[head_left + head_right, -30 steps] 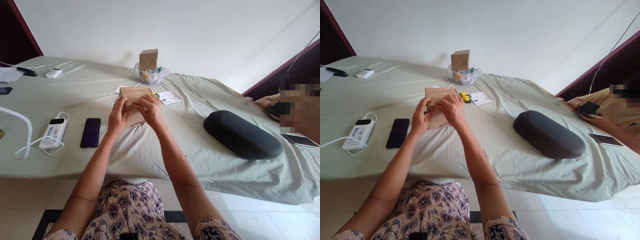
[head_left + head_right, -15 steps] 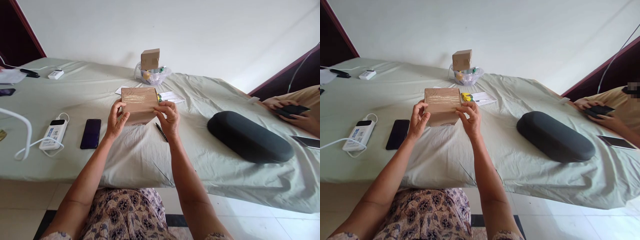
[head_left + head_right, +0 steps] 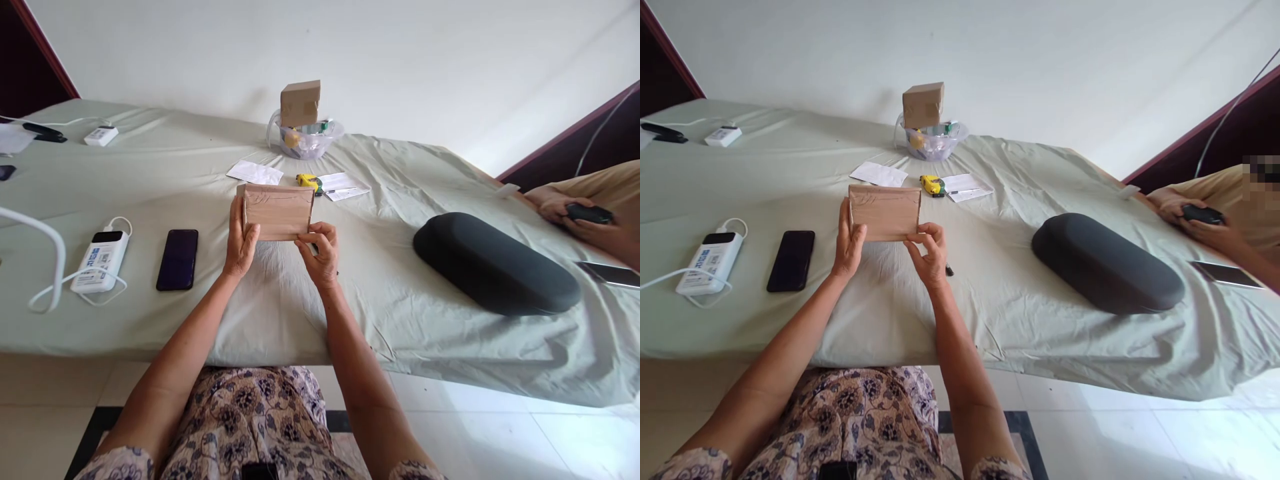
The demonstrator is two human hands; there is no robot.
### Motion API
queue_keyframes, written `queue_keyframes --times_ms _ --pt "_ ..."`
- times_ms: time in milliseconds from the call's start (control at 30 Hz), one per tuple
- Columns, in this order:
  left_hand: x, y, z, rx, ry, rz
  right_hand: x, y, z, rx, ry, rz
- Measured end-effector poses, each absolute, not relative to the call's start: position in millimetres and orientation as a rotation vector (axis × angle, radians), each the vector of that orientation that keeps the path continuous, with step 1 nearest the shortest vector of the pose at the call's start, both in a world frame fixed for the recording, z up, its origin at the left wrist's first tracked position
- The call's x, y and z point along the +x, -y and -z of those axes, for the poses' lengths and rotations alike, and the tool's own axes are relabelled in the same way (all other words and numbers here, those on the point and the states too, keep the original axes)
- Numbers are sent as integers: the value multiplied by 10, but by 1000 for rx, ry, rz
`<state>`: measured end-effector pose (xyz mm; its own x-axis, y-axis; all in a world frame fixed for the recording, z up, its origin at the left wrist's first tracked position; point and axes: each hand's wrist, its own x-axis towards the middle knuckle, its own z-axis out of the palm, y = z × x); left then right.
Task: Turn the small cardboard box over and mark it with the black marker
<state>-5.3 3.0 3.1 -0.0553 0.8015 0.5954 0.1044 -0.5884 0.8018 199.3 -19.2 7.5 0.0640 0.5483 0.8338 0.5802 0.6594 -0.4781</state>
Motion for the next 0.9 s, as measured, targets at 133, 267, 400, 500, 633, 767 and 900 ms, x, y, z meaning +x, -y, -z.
queue_keyframes --times_ms 133,267,400,500,633,767,900 --pt "-48 -10 72 1609 -999 -1635 1950 209 37 -1041 1565 -52" --pt "-31 45 125 1579 -1016 -1649 1929 227 114 -1088 1544 -182" --pt "-19 64 206 1523 -1131 -1666 1926 218 188 -1164 1512 -192" --pt "-5 63 272 1512 -1237 -1646 1934 175 262 -1283 1415 -138" --pt "5 56 301 1640 -1298 -1641 1932 126 323 -1353 1328 6" --pt "-11 3 301 1810 -1195 -1661 1898 126 308 -1311 1478 46" --pt "-46 -74 305 1823 -1167 -1641 1857 143 285 -1287 1562 -44"
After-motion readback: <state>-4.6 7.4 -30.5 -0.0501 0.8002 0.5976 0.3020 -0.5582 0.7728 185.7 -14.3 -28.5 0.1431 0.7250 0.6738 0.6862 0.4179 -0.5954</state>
